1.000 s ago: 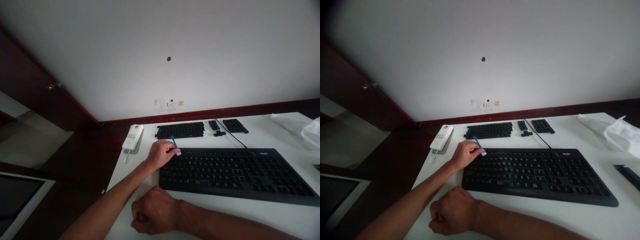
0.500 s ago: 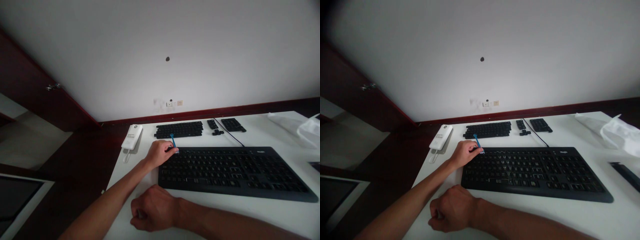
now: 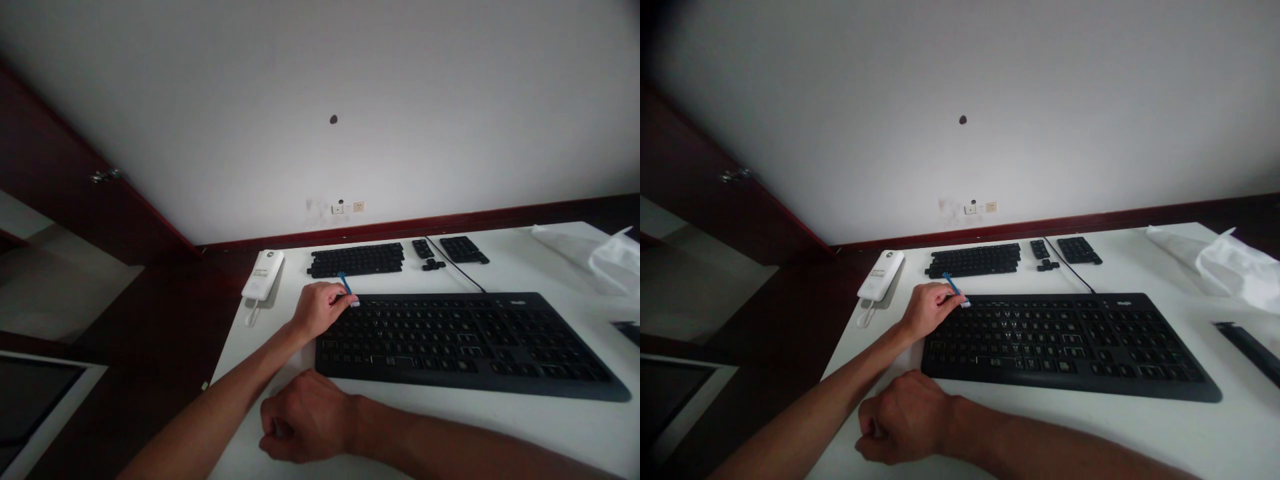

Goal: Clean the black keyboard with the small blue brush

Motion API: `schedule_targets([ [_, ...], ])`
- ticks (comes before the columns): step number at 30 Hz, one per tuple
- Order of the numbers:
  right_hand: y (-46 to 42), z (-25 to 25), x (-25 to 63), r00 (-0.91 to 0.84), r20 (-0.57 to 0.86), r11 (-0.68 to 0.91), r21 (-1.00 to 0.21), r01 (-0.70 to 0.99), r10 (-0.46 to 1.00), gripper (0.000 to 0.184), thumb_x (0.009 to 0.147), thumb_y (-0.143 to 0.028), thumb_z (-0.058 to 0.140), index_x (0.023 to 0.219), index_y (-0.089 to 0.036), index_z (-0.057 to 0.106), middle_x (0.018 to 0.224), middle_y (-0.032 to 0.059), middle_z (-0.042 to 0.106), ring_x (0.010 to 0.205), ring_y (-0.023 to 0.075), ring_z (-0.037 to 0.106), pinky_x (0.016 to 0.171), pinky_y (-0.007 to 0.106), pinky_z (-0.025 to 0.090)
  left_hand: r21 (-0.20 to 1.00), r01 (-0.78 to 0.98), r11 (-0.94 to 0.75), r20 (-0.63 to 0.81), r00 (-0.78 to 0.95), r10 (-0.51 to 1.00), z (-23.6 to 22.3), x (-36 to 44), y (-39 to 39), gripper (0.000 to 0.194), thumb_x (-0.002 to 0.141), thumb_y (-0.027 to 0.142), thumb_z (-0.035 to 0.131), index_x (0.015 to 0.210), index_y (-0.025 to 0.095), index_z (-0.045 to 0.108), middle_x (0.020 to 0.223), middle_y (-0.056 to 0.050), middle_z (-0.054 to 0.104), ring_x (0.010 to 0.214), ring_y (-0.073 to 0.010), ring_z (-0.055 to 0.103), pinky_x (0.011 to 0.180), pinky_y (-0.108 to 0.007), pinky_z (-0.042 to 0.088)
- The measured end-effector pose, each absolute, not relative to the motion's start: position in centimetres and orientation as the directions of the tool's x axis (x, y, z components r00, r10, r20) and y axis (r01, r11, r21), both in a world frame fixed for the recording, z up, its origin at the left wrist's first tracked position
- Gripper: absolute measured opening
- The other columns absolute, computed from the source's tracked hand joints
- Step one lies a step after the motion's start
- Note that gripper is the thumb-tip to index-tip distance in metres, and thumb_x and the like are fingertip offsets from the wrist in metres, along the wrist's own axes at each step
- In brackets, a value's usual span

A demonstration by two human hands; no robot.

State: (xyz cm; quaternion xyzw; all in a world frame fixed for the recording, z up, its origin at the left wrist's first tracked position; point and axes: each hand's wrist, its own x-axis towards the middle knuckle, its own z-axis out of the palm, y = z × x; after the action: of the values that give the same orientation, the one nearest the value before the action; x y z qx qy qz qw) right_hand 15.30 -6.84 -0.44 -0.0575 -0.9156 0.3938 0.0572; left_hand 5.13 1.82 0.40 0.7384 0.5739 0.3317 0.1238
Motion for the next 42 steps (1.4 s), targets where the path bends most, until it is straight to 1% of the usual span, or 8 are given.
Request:
schedule_targets([
  [6, -6.8, -0.6, 15.4, -0.988, 0.053, 0.681, -0.729, 0.064, 0.148, 0.018, 0.089, -0.040, 0.066, 0.093, -0.023, 0.071, 0.077, -0.0034, 0.077, 0.070, 0.0144, 0.071, 0.058, 0.023, 0.037, 0.618, 0.733, -0.285, 0.322, 0.095, 0.942, 0.3, 4.9, 1.9, 0.039, 0.093, 0.050, 0.066, 0.076, 0.016, 0.076, 0.049, 0.005, 0.044, 0.049, -0.0077, 0.035, 0.052, -0.025, 0.025],
  [11, -6.9, -0.9, 15.3, -0.988, 0.055, 0.684, -0.727, 0.060, 0.146, 0.020, 0.090, -0.042, 0.066, 0.094, -0.023, 0.071, 0.077, -0.0033, 0.076, 0.068, 0.0140, 0.069, 0.056, 0.023, 0.036, 0.660, 0.680, -0.320, 0.368, 0.079, 0.927, -0.2, 5.2, 1.7, 0.036, 0.093, 0.050, 0.066, 0.088, 0.018, 0.081, 0.062, 0.000, 0.064, 0.057, -0.0098, 0.050, 0.058, -0.023, 0.036],
  [13, -6.9, -1.1, 15.3, -0.985, 0.070, 0.683, -0.728, 0.055, 0.155, 0.019, 0.089, -0.042, 0.065, 0.093, -0.024, 0.071, 0.076, -0.0035, 0.076, 0.069, 0.0144, 0.070, 0.057, 0.023, 0.036, 0.657, 0.684, -0.318, 0.345, 0.102, 0.933, -0.5, 5.3, 1.8, 0.033, 0.093, 0.048, 0.066, 0.091, 0.019, 0.082, 0.065, -0.001, 0.068, 0.057, -0.0100, 0.050, 0.058, -0.023, 0.036],
  [23, -6.8, -0.6, 15.4, -0.986, 0.070, 0.685, -0.726, 0.055, 0.153, 0.018, 0.089, -0.040, 0.066, 0.093, -0.023, 0.071, 0.077, -0.0030, 0.077, 0.069, 0.0150, 0.071, 0.059, 0.023, 0.039, 0.471, 0.819, -0.329, 0.380, 0.148, 0.913, -0.3, 4.4, 2.4, 0.039, 0.094, 0.049, 0.064, 0.074, 0.018, 0.074, 0.059, 0.001, 0.061, 0.057, -0.0109, 0.050, 0.060, -0.025, 0.034],
  [29, -6.9, -1.0, 15.1, -0.982, 0.097, 0.683, -0.729, 0.042, 0.163, 0.017, 0.088, -0.039, 0.067, 0.090, -0.023, 0.071, 0.074, -0.0031, 0.075, 0.069, 0.0154, 0.070, 0.058, 0.023, 0.038, 0.507, 0.792, -0.340, 0.404, 0.131, 0.906, -0.7, 5.6, 2.0, 0.033, 0.094, 0.046, 0.066, 0.078, 0.020, 0.078, 0.061, -0.001, 0.066, 0.060, -0.0129, 0.053, 0.063, -0.026, 0.038],
  [34, -6.8, -1.1, 14.9, -0.977, 0.148, 0.664, -0.748, -0.008, 0.155, 0.014, 0.087, -0.035, 0.069, 0.086, -0.021, 0.070, 0.076, -0.0017, 0.076, 0.068, 0.0140, 0.067, 0.057, 0.022, 0.037, 0.547, 0.751, -0.371, 0.426, 0.132, 0.895, -0.7, 6.8, 1.5, 0.029, 0.094, 0.045, 0.067, 0.083, 0.022, 0.080, 0.071, -0.002, 0.074, 0.064, -0.0146, 0.058, 0.072, -0.029, 0.045],
  [38, -6.8, -0.9, 15.0, -0.981, 0.119, 0.669, -0.743, 0.014, 0.153, 0.016, 0.088, -0.037, 0.067, 0.087, -0.021, 0.071, 0.077, -0.0018, 0.076, 0.069, 0.0146, 0.068, 0.058, 0.023, 0.038, 0.594, 0.687, -0.420, 0.480, 0.116, 0.869, -0.4, 6.7, 1.4, 0.029, 0.095, 0.044, 0.066, 0.084, 0.021, 0.080, 0.084, -0.004, 0.079, 0.072, -0.0149, 0.064, 0.079, -0.030, 0.048],
  [42, -6.8, -0.9, 15.0, -0.984, 0.098, 0.675, -0.737, 0.029, 0.150, 0.017, 0.088, -0.039, 0.067, 0.089, -0.022, 0.071, 0.077, -0.0016, 0.077, 0.071, 0.0156, 0.070, 0.058, 0.023, 0.038, 0.545, 0.757, -0.359, 0.430, 0.115, 0.895, -0.7, 6.2, 1.8, 0.029, 0.093, 0.045, 0.068, 0.081, 0.021, 0.078, 0.068, -0.001, 0.071, 0.066, -0.0143, 0.057, 0.071, -0.028, 0.044],
])
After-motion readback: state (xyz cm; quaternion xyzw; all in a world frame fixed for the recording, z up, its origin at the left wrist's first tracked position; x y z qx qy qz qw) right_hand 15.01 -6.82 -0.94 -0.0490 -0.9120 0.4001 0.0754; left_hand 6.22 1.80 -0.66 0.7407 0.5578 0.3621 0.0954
